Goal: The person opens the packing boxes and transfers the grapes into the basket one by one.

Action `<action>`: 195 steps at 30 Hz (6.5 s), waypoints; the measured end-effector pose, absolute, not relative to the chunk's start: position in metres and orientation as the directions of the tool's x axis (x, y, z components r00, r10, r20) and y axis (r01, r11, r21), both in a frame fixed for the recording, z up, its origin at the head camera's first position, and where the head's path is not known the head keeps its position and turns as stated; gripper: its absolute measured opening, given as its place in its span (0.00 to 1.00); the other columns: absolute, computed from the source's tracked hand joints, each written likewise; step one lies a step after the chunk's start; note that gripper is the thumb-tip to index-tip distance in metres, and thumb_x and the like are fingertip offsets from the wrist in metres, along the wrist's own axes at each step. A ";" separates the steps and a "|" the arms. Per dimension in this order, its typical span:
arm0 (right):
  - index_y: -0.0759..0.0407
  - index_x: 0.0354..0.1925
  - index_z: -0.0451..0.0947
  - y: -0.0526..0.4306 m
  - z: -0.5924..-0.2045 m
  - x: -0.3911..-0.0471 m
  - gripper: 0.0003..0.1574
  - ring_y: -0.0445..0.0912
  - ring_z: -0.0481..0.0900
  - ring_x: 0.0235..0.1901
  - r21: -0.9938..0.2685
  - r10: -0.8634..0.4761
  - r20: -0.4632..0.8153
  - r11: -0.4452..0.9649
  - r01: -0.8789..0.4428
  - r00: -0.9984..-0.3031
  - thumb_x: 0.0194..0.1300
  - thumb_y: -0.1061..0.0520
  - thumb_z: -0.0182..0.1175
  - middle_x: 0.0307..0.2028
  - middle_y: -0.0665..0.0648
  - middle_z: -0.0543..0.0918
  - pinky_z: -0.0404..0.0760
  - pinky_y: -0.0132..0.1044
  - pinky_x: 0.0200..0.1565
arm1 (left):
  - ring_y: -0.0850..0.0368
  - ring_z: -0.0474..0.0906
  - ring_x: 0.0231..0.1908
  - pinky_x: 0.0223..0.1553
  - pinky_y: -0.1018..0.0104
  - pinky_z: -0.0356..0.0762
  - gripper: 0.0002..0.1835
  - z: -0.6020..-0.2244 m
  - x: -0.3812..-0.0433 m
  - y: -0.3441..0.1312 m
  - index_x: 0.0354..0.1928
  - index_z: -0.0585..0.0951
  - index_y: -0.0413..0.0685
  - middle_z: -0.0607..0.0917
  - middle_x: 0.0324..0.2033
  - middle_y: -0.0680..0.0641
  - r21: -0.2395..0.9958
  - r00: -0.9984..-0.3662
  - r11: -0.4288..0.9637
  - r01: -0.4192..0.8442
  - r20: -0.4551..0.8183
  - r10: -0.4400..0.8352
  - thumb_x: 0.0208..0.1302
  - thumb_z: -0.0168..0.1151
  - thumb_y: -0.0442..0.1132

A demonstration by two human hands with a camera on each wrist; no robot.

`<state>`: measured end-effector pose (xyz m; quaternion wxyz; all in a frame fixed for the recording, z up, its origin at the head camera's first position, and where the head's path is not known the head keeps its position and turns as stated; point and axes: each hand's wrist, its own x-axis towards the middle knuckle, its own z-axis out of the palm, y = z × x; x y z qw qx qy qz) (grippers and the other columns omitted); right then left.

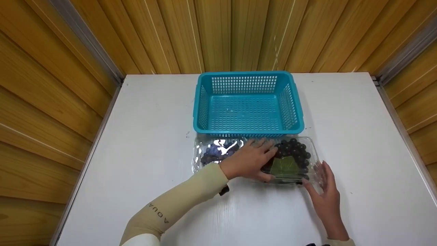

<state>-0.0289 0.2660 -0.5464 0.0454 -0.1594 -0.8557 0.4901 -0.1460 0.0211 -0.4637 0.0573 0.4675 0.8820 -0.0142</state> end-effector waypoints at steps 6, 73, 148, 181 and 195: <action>0.38 0.76 0.39 0.267 -0.548 -0.030 0.48 0.49 0.58 0.73 -0.853 0.322 -0.080 0.468 0.232 -0.943 0.70 0.48 0.57 0.75 0.48 0.56 0.64 0.52 0.67 | 0.47 0.53 0.74 0.71 0.48 0.57 0.48 -0.462 -0.148 0.022 0.74 0.57 0.53 0.56 0.75 0.47 0.051 -0.550 0.559 0.828 -0.126 0.826 0.59 0.49 0.74; 0.44 0.75 0.49 0.263 -0.549 -0.012 0.37 0.31 0.65 0.65 -0.897 0.305 -0.019 0.414 0.151 -0.952 0.74 0.56 0.49 0.74 0.52 0.59 0.66 0.13 0.54 | 0.58 0.65 0.69 0.69 0.60 0.64 0.33 -0.426 -0.172 0.011 0.69 0.69 0.57 0.71 0.67 0.54 0.576 -0.506 0.483 0.659 -0.137 0.852 0.67 0.47 0.65; 0.51 0.74 0.53 0.263 -0.546 0.005 0.41 0.26 0.70 0.59 -0.938 0.359 0.039 0.336 0.090 -0.933 0.68 0.69 0.53 0.68 0.56 0.68 0.70 0.16 0.55 | 0.62 0.73 0.63 0.63 0.66 0.70 0.20 -0.402 -0.180 0.025 0.63 0.75 0.56 0.78 0.62 0.55 0.384 -0.594 0.470 0.795 0.331 0.734 0.71 0.53 0.49; 0.48 0.75 0.48 0.268 -0.543 0.003 0.37 0.25 0.66 0.60 -0.887 0.351 -0.076 0.403 0.224 -0.933 0.74 0.59 0.49 0.71 0.53 0.65 0.66 0.12 0.53 | 0.60 0.69 0.65 0.64 0.70 0.66 0.19 -0.390 -0.169 0.029 0.61 0.76 0.52 0.77 0.62 0.52 0.234 -0.435 0.367 0.900 0.471 0.767 0.72 0.52 0.46; 0.50 0.74 0.52 0.265 -0.542 -0.003 0.35 0.24 0.67 0.58 -0.887 0.362 -0.079 0.399 0.231 -0.929 0.74 0.55 0.50 0.70 0.55 0.67 0.66 0.12 0.53 | 0.61 0.75 0.60 0.62 0.73 0.70 0.20 -0.394 -0.161 0.033 0.61 0.76 0.49 0.79 0.60 0.51 0.260 -0.407 0.319 0.911 0.447 0.797 0.71 0.53 0.44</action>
